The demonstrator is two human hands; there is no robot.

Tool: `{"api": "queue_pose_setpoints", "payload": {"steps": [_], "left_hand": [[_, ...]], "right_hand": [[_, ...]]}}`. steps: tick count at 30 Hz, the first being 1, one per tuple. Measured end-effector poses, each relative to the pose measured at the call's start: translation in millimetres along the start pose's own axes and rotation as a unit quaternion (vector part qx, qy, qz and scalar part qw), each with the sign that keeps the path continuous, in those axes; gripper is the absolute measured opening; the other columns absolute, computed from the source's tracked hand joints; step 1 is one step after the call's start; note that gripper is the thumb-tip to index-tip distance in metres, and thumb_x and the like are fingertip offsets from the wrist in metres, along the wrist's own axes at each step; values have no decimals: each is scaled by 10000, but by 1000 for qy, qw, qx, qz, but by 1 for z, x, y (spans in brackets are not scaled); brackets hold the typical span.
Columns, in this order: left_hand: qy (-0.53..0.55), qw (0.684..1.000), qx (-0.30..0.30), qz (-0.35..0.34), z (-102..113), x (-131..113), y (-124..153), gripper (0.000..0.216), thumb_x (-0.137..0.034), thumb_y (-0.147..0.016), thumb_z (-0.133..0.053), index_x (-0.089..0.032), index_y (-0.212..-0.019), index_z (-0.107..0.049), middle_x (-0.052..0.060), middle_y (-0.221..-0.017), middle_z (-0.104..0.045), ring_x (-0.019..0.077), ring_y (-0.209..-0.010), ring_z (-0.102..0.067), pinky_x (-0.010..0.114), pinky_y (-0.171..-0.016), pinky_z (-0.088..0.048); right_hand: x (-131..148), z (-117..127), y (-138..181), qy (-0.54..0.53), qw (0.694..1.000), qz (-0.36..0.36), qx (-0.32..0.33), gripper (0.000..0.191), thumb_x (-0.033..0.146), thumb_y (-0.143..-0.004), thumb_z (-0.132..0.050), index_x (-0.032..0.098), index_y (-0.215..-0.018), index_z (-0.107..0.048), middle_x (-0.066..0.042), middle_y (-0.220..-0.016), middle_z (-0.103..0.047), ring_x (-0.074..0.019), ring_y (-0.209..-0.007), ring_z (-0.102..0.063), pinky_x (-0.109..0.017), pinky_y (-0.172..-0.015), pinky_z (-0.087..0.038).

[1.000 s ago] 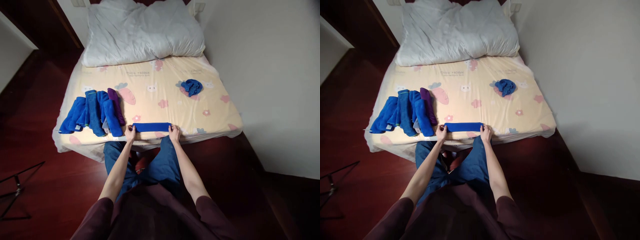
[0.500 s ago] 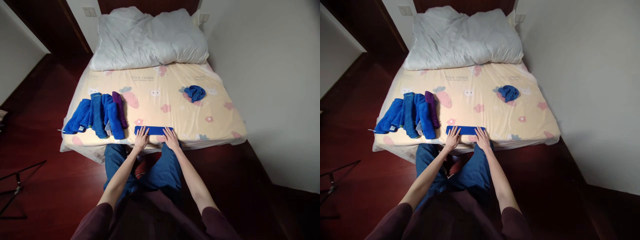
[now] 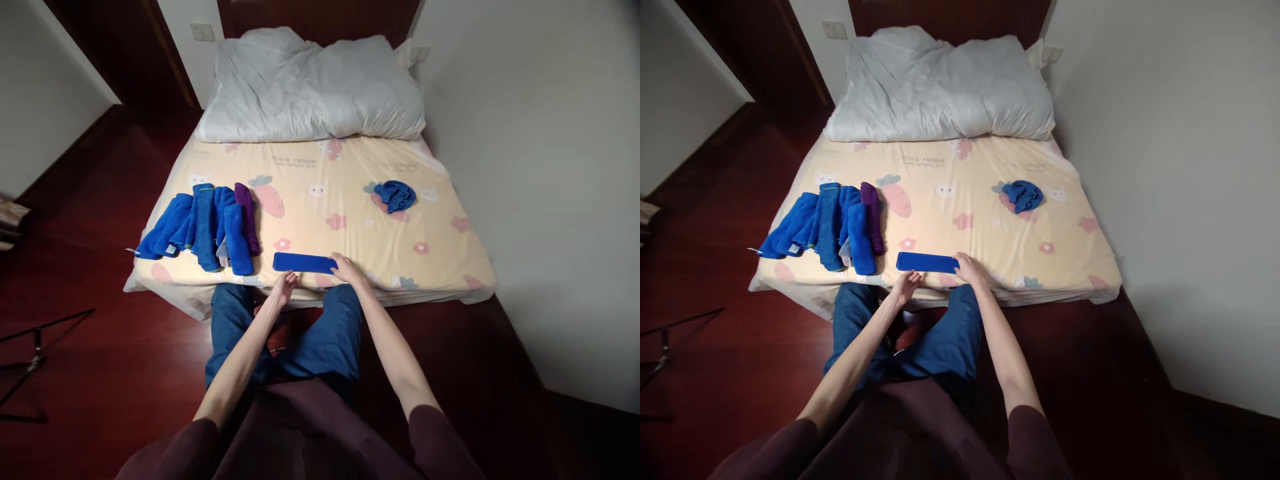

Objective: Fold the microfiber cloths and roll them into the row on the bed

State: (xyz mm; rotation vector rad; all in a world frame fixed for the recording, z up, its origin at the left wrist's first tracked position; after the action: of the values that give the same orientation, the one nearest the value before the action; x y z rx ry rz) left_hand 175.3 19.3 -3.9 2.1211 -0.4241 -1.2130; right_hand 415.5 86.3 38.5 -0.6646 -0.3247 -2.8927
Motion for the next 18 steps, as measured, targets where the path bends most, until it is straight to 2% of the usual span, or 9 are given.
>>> {"api": "queue_pose_setpoints", "payload": {"steps": [2,4,7,10,12,14,16,18], "left_hand": [[43,998,-39,-6,-7,-9,-10,304,-250,-845,-734,-195,-704,-471,-50,-565,-473,82,-533,-539,241,-714,-567],[76,994,-79,-16,-10,-15,-17,339,-269,-848,-737,-203,-697,-440,-80,-528,-398,67,-492,-477,216,-651,-534],[109,985,-131,-41,-9,-22,-22,275,-257,-814,-762,-187,-777,-499,-72,-571,-459,73,-527,-491,209,-617,-504],[123,980,-143,-57,-10,-27,-22,283,-239,-730,-811,-166,-875,-579,-38,-665,-561,94,-605,-546,222,-620,-494],[125,984,-109,-72,-18,-37,-21,325,-238,-672,-827,-159,-912,-622,-10,-732,-614,123,-686,-592,240,-651,-499],[121,986,-47,-108,-32,-56,-18,360,-243,-625,-826,-164,-929,-650,7,-802,-650,146,-772,-618,254,-696,-501],[112,979,19,-169,-48,-86,-11,358,-245,-589,-817,-169,-900,-657,2,-838,-659,143,-806,-616,253,-733,-494],[83,968,74,-225,-65,-120,-1,316,-243,-569,-800,-167,-835,-647,-13,-809,-646,132,-775,-600,249,-745,-488]], "right_hand": [[0,1,-2,25,998,-20,56,476,178,-865,-684,255,-1328,-608,-67,-1377,-640,-220,-1256,-613,-343,-1059,-463],[3,6,-1,51,995,-41,77,441,214,-866,-712,287,-1288,-612,-50,-1298,-681,-227,-1163,-657,-327,-968,-486],[13,11,1,93,991,-54,77,386,206,-861,-715,280,-1228,-619,-69,-1250,-692,-242,-1137,-656,-336,-944,-464],[22,12,3,117,990,-50,56,391,175,-827,-737,255,-1188,-612,-81,-1221,-689,-252,-1173,-626,-373,-998,-426],[27,16,6,118,992,-43,23,463,153,-790,-759,245,-1212,-592,-83,-1221,-685,-265,-1206,-604,-405,-1028,-412],[32,22,9,97,995,-36,-14,568,148,-754,-780,239,-1272,-564,-89,-1247,-676,-274,-1222,-596,-415,-1031,-421],[41,26,10,49,998,-27,-40,634,169,-734,-787,231,-1318,-548,-96,-1257,-678,-270,-1185,-621,-386,-994,-460],[55,27,8,-10,999,-17,-50,572,184,-725,-776,200,-1268,-595,-105,-1204,-701,-261,-1098,-666,-337,-917,-505]]}}
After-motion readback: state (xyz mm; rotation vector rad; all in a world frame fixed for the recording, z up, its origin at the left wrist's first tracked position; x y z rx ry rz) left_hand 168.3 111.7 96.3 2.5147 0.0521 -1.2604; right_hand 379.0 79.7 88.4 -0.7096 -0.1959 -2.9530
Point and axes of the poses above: each hand's wrist, its own y-axis away from the middle knuckle, its own z-axis out of the back of the hand, x = y × z, the point moved 8 cm from there along -y, towards the middle knuckle
